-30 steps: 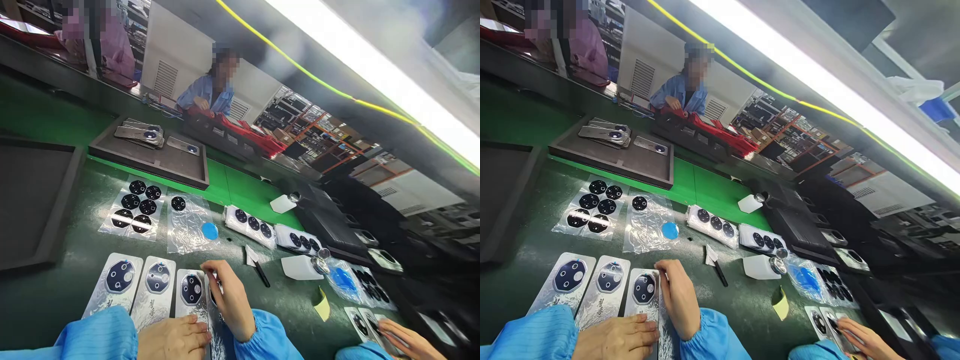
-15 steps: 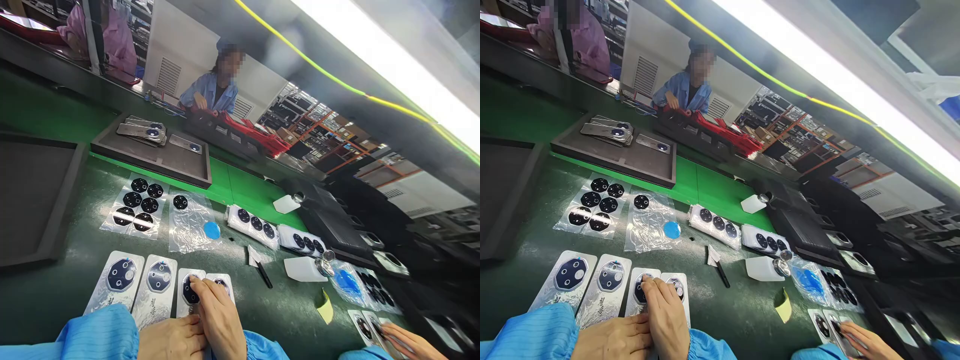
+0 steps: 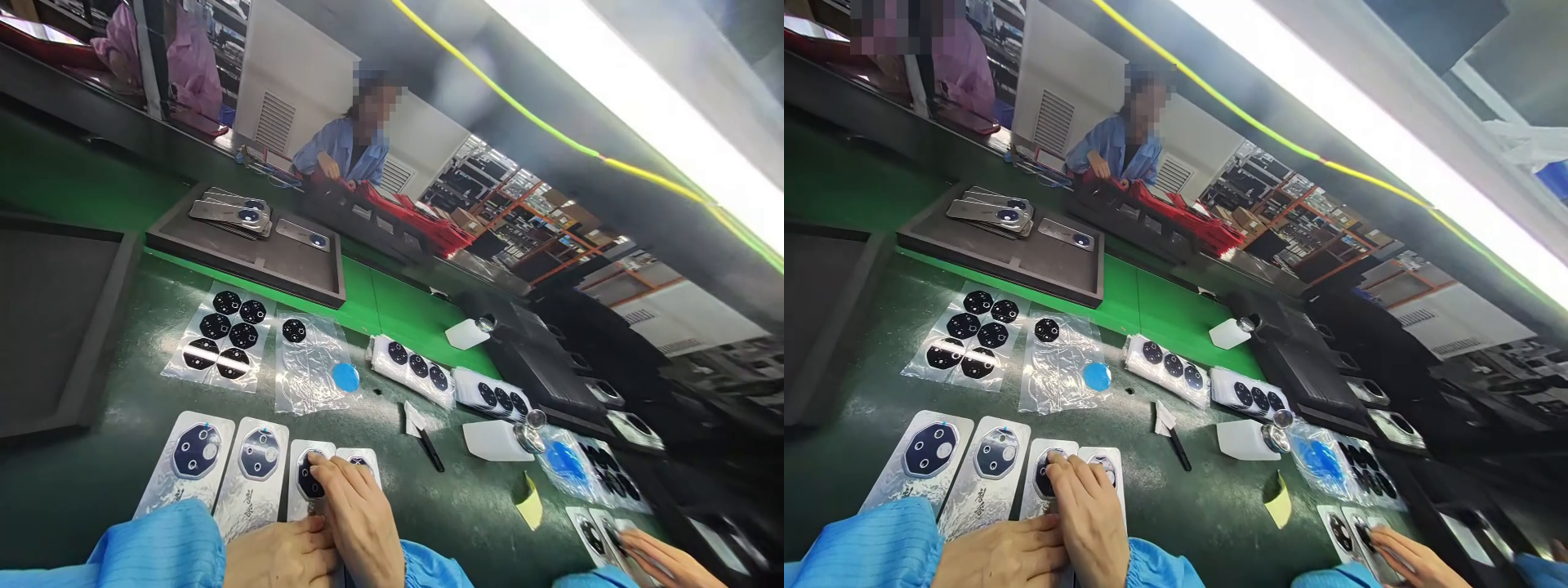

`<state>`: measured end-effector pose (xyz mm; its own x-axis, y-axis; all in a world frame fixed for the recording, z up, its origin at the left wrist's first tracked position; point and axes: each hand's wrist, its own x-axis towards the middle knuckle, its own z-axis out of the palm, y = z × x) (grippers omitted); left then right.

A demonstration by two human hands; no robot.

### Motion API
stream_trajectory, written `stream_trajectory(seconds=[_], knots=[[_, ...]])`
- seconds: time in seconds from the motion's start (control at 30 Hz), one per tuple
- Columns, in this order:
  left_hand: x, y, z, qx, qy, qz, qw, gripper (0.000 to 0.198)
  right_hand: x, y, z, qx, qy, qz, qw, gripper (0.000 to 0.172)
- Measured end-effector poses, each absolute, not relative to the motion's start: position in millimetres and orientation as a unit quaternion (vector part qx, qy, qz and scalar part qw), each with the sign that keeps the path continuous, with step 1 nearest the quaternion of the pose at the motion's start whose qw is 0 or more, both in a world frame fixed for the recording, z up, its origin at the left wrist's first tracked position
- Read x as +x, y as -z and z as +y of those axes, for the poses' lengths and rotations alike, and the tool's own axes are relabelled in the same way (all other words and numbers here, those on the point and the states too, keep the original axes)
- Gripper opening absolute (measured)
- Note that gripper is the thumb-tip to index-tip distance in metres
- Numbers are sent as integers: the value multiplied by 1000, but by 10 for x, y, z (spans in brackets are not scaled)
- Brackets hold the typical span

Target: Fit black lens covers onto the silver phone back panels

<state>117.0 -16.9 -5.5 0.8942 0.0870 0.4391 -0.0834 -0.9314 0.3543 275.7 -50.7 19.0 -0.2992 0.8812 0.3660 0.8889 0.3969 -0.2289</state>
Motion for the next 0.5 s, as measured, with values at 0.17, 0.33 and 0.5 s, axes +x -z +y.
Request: stream_trajectory(seconds=[0.17,0.33,0.5], knots=[[1169,38,-160,957,-233,-19,174,17,2748,-166,-518,-576,26,-788,216,32],[1134,-4,-140,958,-212,-14,193,23,2799,-207,-476,-528,26,-825,199,34],[1103,-35,-116,958,-200,-20,203,25,2857,-256,-489,-540,22,-820,189,34]])
